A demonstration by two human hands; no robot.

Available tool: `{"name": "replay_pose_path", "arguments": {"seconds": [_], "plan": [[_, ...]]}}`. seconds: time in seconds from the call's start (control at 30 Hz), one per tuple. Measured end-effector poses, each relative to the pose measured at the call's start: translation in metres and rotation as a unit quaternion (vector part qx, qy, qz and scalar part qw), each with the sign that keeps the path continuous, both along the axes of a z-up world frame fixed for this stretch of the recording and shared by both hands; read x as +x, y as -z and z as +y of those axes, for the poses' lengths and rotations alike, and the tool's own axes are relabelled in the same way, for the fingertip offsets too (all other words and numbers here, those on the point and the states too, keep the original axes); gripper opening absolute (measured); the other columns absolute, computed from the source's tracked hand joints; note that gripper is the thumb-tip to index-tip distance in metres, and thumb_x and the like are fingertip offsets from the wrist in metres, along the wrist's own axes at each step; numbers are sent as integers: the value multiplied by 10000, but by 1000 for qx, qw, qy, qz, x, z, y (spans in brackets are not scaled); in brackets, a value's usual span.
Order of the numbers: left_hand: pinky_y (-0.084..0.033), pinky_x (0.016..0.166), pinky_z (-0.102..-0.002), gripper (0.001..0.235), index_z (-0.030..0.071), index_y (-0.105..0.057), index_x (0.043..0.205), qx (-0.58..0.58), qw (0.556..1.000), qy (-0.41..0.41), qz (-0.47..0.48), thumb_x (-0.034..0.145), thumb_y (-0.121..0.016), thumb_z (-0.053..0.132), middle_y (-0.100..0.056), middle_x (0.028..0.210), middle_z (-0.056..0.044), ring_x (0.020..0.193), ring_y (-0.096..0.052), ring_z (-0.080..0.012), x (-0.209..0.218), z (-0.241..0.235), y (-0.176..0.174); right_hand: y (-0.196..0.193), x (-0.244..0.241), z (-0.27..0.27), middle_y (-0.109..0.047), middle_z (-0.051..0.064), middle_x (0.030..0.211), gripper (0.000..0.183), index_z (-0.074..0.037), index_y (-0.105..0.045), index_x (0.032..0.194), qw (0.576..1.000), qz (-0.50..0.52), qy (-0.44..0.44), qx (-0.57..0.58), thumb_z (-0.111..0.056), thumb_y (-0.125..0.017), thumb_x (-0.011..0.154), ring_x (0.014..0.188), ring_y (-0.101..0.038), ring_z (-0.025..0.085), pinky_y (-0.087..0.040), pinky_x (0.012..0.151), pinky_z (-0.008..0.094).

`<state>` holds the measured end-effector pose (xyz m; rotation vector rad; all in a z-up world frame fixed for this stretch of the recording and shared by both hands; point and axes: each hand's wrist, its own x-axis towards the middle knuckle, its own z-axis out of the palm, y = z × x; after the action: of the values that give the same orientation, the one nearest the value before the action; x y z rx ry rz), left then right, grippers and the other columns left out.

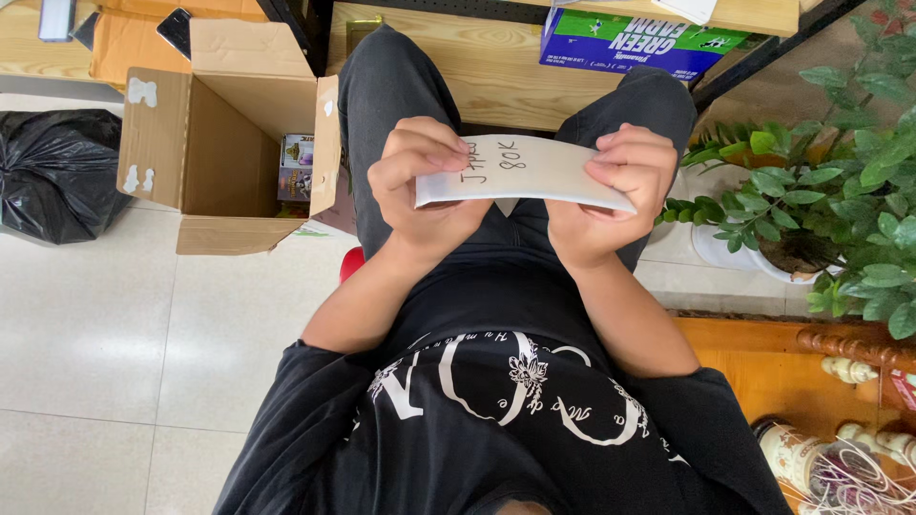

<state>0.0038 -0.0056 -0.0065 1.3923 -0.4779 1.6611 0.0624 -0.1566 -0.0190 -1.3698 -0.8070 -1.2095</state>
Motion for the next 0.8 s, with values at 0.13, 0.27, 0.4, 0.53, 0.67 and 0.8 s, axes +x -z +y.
{"name": "replay_pose_path", "arguments": {"seconds": [0.13, 0.27, 0.4, 0.53, 0.67, 0.8], "plan": [[-524, 692, -340, 469, 35, -495, 1030, -14, 1000, 9, 23, 767, -882, -5, -602, 802, -57, 733, -637, -220, -2, 0, -1, 1, -3, 1, -565, 129, 782, 435, -18, -556, 741, 999, 39, -21, -7, -197, -946, 810, 775, -619, 307, -549, 886, 457], [-533, 709, -342, 501, 33, -502, 1096, -6, 998, 16, 66, 761, -865, -50, -606, 817, -41, 743, -639, -227, -2, 4, -2, -2, 3, 3, -560, 117, 827, 424, -25, -570, 786, 996, 61, -62, -20, -178, -965, 809, 836, -622, 305, -519, 933, 468], [-527, 680, -312, 476, 43, -527, 1022, -33, 998, 2, 63, 728, -894, -33, -610, 787, -33, 723, -648, -219, -1, 2, 4, 10, 1, 2, -561, 116, 827, 432, -20, -563, 766, 997, 68, -39, -18, -159, -970, 806, 845, -623, 299, -506, 967, 462], [-536, 679, -321, 455, 45, -546, 987, -26, 995, 1, 94, 713, -899, -40, -624, 781, -36, 723, -656, -229, 1, 9, 11, 6, 7, -1, -567, 135, 821, 366, 5, -615, 783, 994, 63, -73, -45, -148, -940, 849, 805, -624, 319, -538, 809, 464], [-545, 679, -385, 336, 44, -622, 915, 23, 990, -11, 140, 730, -890, -39, -640, 801, -59, 764, -680, -289, -2, 34, 0, -8, 13, -8, -626, 169, 810, 108, 45, -754, 844, 979, 29, -161, -124, 29, -845, 900, 766, -640, 354, -537, 707, 462], [-539, 887, -418, 126, 47, -646, 854, 88, 971, 42, 220, 942, -732, 21, -699, 898, -106, 942, -687, -326, -19, 65, -25, -12, 11, -22, -635, 188, 947, 76, 25, -730, 952, 967, 22, -151, -206, 34, -672, 1000, 835, -607, 383, -533, 734, 458]]}}
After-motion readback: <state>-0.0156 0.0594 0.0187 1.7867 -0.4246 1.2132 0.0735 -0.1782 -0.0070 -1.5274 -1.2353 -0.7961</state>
